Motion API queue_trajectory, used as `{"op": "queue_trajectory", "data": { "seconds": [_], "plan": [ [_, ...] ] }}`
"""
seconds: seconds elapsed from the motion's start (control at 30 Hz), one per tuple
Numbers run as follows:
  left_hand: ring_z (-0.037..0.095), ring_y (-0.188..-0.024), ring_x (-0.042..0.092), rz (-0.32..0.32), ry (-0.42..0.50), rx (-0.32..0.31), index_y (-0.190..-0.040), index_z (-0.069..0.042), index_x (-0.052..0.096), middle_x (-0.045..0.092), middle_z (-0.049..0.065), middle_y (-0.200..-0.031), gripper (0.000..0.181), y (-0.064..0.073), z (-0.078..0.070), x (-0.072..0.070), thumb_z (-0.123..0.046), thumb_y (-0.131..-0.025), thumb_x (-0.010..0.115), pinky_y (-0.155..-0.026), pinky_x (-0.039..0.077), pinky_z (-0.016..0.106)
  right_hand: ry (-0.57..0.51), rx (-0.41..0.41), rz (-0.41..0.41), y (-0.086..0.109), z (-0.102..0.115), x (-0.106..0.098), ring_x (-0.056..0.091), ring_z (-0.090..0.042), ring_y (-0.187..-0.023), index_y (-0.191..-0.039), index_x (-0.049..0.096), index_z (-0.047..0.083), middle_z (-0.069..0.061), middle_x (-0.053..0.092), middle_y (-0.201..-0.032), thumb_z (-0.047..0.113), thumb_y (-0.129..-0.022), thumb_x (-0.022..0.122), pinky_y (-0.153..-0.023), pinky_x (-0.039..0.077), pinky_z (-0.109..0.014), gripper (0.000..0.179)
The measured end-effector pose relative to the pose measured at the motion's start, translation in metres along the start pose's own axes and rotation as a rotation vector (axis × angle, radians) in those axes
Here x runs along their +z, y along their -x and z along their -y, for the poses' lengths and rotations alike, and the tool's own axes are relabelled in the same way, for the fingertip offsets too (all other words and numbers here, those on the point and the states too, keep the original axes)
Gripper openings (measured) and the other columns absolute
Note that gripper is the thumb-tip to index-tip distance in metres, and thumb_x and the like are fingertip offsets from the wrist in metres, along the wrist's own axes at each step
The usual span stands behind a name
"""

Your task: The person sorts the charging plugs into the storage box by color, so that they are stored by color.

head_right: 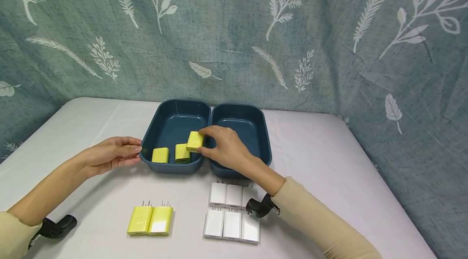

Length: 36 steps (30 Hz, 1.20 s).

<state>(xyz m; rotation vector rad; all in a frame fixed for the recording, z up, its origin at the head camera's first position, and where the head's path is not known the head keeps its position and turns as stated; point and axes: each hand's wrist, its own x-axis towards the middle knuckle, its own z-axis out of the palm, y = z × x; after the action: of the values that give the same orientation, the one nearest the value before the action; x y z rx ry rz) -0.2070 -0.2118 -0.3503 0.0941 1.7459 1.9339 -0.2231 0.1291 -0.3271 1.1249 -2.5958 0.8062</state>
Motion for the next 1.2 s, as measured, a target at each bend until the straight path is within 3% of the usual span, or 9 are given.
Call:
{"op": "queue_trajectory", "data": {
  "seconds": [0.57,0.8,1.2],
  "plan": [
    [0.016,-0.093,0.068,0.002,-0.011,0.002,-0.137,0.015,0.029,0.059,0.01,-0.102,0.047,0.001,-0.001,0.001,-0.003,-0.102,0.054,-0.091,0.056,0.029,0.073,-0.016,0.057,-0.001,0.002,-0.002,0.063,-0.022,-0.109,-0.125,0.065,0.003,-0.009,0.067,-0.12,0.02,-0.088,0.079,-0.092,0.054,-0.037,0.043],
    [0.016,-0.093,0.068,0.004,-0.015,0.005,-0.137,0.015,0.029,0.059,0.01,-0.103,0.048,0.001,-0.001,0.001,-0.004,-0.101,0.054,-0.091,0.056,0.03,0.1,0.033,0.109,0.0,0.005,-0.007,0.06,-0.026,-0.116,-0.128,0.064,0.005,-0.01,0.065,-0.125,0.027,-0.088,0.078,-0.096,0.053,-0.041,0.048],
    [0.016,-0.094,0.068,0.003,-0.022,0.007,-0.137,0.015,0.029,0.058,0.011,-0.104,0.048,0.001,-0.001,0.001,-0.004,-0.102,0.054,-0.09,0.056,0.029,0.078,0.037,0.087,0.006,0.009,-0.012,0.061,-0.023,-0.114,-0.127,0.065,0.006,-0.008,0.066,-0.124,0.026,-0.088,0.078,-0.094,0.054,-0.039,0.045]
  ]
}}
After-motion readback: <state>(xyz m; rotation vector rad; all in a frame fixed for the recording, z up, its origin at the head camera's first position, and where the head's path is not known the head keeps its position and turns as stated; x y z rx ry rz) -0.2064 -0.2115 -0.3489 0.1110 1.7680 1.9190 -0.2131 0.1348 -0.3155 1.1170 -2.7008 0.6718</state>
